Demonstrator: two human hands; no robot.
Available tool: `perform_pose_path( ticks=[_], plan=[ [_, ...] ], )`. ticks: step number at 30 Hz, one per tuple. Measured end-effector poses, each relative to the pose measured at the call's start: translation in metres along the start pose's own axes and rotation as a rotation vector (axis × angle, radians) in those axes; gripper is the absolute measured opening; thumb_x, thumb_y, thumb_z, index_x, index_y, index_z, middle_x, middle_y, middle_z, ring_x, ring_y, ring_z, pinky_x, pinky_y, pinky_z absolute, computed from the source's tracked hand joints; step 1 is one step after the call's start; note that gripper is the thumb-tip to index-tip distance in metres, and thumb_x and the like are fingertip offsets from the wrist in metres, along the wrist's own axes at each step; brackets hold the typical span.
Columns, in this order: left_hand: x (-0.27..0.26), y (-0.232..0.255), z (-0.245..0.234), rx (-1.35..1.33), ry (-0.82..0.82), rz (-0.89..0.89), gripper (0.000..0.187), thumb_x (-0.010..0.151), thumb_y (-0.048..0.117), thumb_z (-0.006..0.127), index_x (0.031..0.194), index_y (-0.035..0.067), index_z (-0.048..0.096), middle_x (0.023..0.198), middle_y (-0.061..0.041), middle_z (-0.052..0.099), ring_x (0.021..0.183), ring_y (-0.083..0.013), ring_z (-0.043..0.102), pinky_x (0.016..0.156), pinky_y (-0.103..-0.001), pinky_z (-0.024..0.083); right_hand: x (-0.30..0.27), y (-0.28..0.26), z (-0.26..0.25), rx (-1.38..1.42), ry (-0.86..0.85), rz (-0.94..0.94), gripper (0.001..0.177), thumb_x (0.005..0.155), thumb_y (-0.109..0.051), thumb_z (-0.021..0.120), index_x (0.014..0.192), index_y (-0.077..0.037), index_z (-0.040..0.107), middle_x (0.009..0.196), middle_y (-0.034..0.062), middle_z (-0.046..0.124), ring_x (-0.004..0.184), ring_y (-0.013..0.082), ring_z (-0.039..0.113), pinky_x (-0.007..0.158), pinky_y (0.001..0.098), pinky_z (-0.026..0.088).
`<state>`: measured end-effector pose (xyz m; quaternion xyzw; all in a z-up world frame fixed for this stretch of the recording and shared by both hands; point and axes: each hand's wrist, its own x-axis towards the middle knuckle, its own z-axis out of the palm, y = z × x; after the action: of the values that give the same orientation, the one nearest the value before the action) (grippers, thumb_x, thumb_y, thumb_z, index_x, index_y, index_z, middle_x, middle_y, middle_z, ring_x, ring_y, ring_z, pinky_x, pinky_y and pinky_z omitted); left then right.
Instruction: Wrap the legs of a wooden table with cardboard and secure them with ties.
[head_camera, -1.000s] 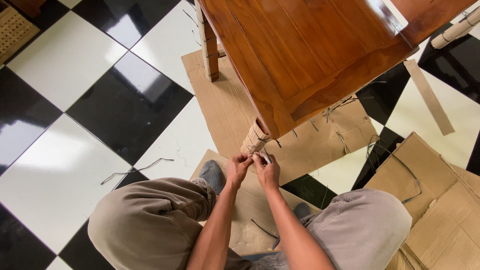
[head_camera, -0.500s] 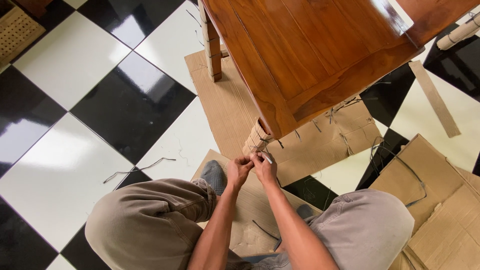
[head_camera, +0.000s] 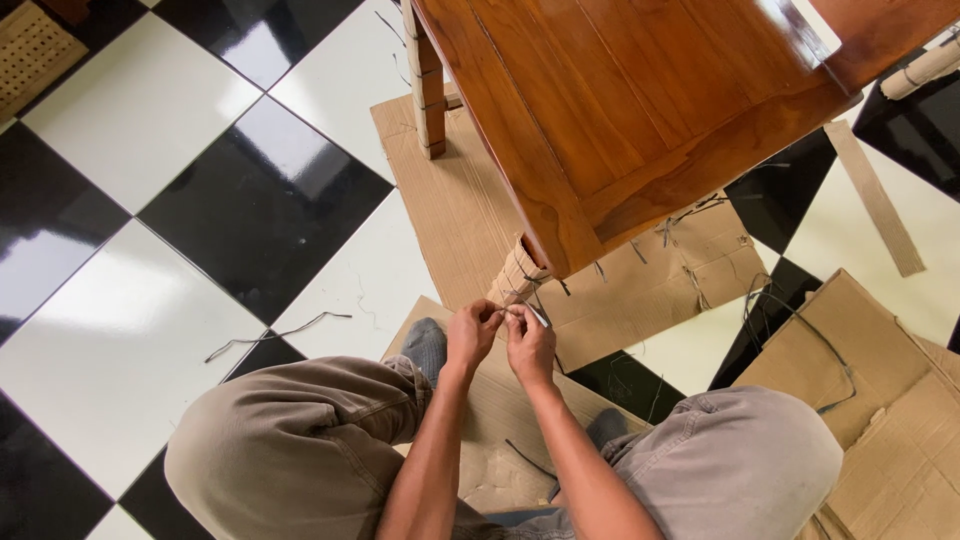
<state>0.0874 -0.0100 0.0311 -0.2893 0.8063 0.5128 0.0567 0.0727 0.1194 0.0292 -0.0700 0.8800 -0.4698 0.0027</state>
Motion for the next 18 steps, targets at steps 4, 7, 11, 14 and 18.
perform_pose_path(
  ticks=[4, 7, 11, 14, 18],
  plan=[
    [0.006, -0.001, -0.002, 0.030, -0.037, 0.022, 0.020, 0.086, 0.038, 0.072, 0.096, 0.022, 0.080, 0.084, -0.004, 0.078, 0.092, -0.0287, 0.075, 0.081, -0.041, 0.056, 0.001, -0.010, -0.006, -0.023, 0.021, -0.084, 0.014, 0.096, -0.013, 0.065, 0.106, -0.015, 0.074, 0.087, 0.0130, 0.077, 0.087, 0.0356, 0.074, 0.078, 0.0454, 0.058],
    [0.005, 0.004, -0.003, -0.022, -0.032, 0.014, 0.021, 0.087, 0.039, 0.071, 0.093, 0.020, 0.079, 0.079, -0.005, 0.076, 0.086, -0.0283, 0.074, 0.078, -0.040, 0.055, 0.002, -0.017, -0.011, -0.032, 0.024, -0.097, 0.016, 0.095, -0.011, 0.065, 0.105, -0.016, 0.076, 0.088, 0.0115, 0.078, 0.087, 0.0349, 0.075, 0.077, 0.0448, 0.058],
    [0.004, 0.004, 0.001, -0.102, -0.016, 0.010, 0.023, 0.089, 0.037, 0.071, 0.093, 0.015, 0.079, 0.077, -0.007, 0.074, 0.078, -0.0252, 0.070, 0.073, -0.038, 0.052, 0.004, -0.019, -0.011, -0.033, 0.046, -0.119, 0.014, 0.094, -0.010, 0.066, 0.102, -0.016, 0.076, 0.086, 0.0111, 0.078, 0.085, 0.0335, 0.076, 0.075, 0.0429, 0.059],
    [0.003, 0.003, 0.009, -0.165, 0.009, 0.003, 0.023, 0.089, 0.037, 0.072, 0.091, 0.015, 0.079, 0.072, -0.004, 0.072, 0.074, -0.0193, 0.067, 0.070, -0.034, 0.051, 0.003, -0.013, -0.005, -0.061, 0.080, -0.107, 0.010, 0.095, -0.015, 0.070, 0.101, -0.019, 0.076, 0.085, 0.0073, 0.079, 0.084, 0.0267, 0.077, 0.075, 0.0374, 0.060],
    [0.003, 0.003, 0.014, -0.266, 0.015, -0.044, 0.020, 0.088, 0.038, 0.075, 0.088, 0.019, 0.078, 0.069, 0.000, 0.070, 0.070, -0.0142, 0.066, 0.066, -0.032, 0.052, 0.008, -0.005, -0.001, -0.111, 0.132, -0.134, 0.004, 0.092, -0.018, 0.074, 0.093, -0.021, 0.077, 0.081, 0.0023, 0.076, 0.082, 0.0229, 0.075, 0.074, 0.0331, 0.059]
  ],
)
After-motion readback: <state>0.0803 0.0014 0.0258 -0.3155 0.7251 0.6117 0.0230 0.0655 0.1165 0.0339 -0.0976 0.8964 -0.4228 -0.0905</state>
